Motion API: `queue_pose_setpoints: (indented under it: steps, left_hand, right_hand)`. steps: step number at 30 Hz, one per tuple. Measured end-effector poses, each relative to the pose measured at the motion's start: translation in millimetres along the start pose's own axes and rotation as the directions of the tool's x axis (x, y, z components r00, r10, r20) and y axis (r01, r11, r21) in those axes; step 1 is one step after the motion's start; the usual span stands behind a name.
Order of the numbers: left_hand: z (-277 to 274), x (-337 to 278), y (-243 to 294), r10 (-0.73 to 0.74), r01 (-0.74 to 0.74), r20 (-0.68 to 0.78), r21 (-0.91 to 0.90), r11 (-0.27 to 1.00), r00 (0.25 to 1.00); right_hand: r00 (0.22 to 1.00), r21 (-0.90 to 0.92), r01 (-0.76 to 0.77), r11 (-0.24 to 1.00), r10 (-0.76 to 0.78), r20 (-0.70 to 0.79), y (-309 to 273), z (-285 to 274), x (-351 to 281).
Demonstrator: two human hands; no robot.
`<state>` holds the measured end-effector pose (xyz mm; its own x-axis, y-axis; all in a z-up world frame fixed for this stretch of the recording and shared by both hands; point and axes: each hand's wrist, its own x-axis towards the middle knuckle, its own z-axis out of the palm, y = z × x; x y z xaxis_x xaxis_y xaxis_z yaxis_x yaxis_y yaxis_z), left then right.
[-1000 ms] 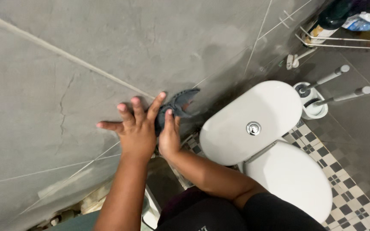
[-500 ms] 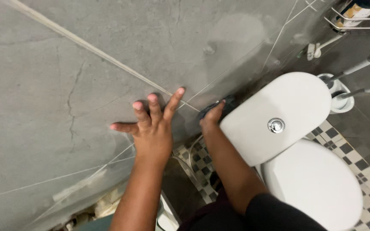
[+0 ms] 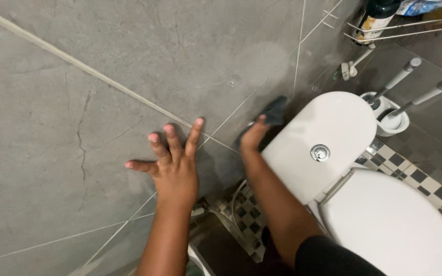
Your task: The person wets a cloth in a bowl of water and wipes the tiled bathroom wall and toilet tank with the cloth.
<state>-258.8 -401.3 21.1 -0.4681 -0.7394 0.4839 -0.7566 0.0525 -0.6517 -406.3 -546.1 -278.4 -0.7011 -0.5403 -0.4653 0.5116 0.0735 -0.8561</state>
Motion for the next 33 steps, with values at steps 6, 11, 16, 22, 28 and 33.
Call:
queue_pose_setpoints:
  steps: [6, 11, 16, 22, 28, 33]
  left_hand:
    - [4, 1, 0, 0.003, -0.003, -0.011, 0.058, 0.998, 1.000]
    - [0, -2, 2, -0.007, 0.007, -0.016, -0.020, 1.000, 1.000]
    - [3, 4, 3, -0.039, 0.035, -0.069, -0.060, 0.998, 0.997]
    - [6, 8, 0, -0.049, 0.059, -0.091, 0.104, 0.993, 0.995]
    - [3, 2, -2, -0.027, 0.029, -0.057, 0.031, 0.999, 0.998]
    - [4, 4, -2, -0.023, 0.028, -0.056, 0.086, 0.996, 0.998]
  right_hand:
    - [0.959, 0.346, -0.280, 0.896, 0.275, 0.065, -22, -7, 7]
    - [0.768, 0.171, 0.452, 0.875, -0.480, 0.424, -56, -21, -181]
    - [0.550, 0.088, 0.766, 0.637, -0.720, 0.423, -116, -11, -164]
    - [0.809, 0.288, 0.563, 0.775, -0.588, 0.001, -137, 26, 50]
    - [0.973, 0.295, 0.230, 0.927, -0.218, -0.072, -148, 17, 108]
    - [0.966, -0.188, 0.152, 0.970, -0.105, 0.236, -131, 6, -75]
